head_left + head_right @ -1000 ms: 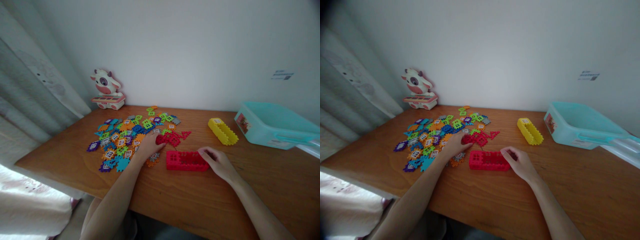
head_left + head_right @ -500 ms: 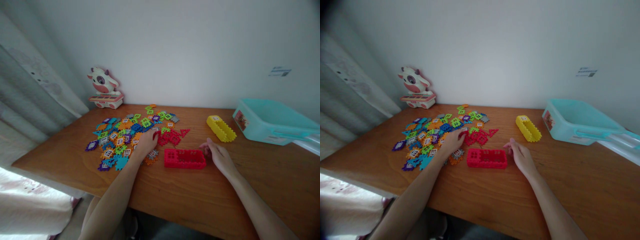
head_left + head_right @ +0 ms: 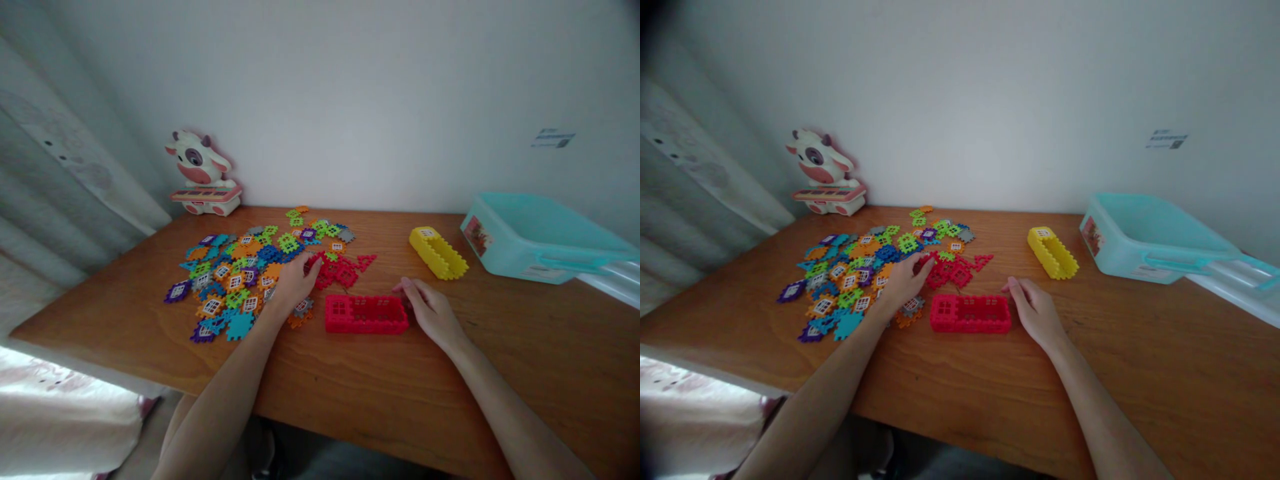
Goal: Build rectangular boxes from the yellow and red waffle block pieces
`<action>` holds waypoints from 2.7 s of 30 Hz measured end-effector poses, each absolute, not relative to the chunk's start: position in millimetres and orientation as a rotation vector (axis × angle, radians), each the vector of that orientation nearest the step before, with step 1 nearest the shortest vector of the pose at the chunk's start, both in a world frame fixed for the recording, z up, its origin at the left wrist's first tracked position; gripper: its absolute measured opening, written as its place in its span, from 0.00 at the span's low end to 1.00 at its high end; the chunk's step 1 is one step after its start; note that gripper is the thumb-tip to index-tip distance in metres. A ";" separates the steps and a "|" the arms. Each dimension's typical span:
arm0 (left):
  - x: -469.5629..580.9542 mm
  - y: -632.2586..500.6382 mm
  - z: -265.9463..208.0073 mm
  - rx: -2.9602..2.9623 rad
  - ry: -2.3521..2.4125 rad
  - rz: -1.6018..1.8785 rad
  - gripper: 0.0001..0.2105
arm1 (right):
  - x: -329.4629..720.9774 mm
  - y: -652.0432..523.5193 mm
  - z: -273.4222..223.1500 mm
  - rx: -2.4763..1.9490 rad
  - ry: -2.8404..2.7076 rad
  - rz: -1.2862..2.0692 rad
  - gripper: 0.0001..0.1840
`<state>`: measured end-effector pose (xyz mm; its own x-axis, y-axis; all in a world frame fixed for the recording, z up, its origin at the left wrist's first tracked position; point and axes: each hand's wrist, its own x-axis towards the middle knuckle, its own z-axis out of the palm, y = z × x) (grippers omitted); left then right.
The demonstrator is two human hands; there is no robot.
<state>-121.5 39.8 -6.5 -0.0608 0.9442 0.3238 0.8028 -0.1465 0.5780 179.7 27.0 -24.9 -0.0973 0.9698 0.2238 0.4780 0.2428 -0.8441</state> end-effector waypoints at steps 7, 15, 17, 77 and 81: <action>-116.1 41.1 -16.0 1.969 1.774 1.047 0.11 | 179.8 28.9 -26.9 -1.343 -1.759 0.705 0.27; -106.7 42.9 -21.2 1.834 1.558 1.118 0.11 | 180.2 29.8 -28.5 -1.356 -1.730 0.669 0.25; -104.4 40.5 -17.6 1.826 1.495 1.168 0.12 | 179.6 29.7 -27.2 -1.367 -1.728 0.651 0.25; -131.9 41.3 -21.7 2.166 1.847 0.880 0.26 | 167.6 27.3 -13.3 -1.113 -0.901 0.994 0.25; -134.0 43.1 -21.4 2.165 1.827 0.953 0.22 | 167.0 28.9 -13.4 -1.100 -0.865 1.029 0.24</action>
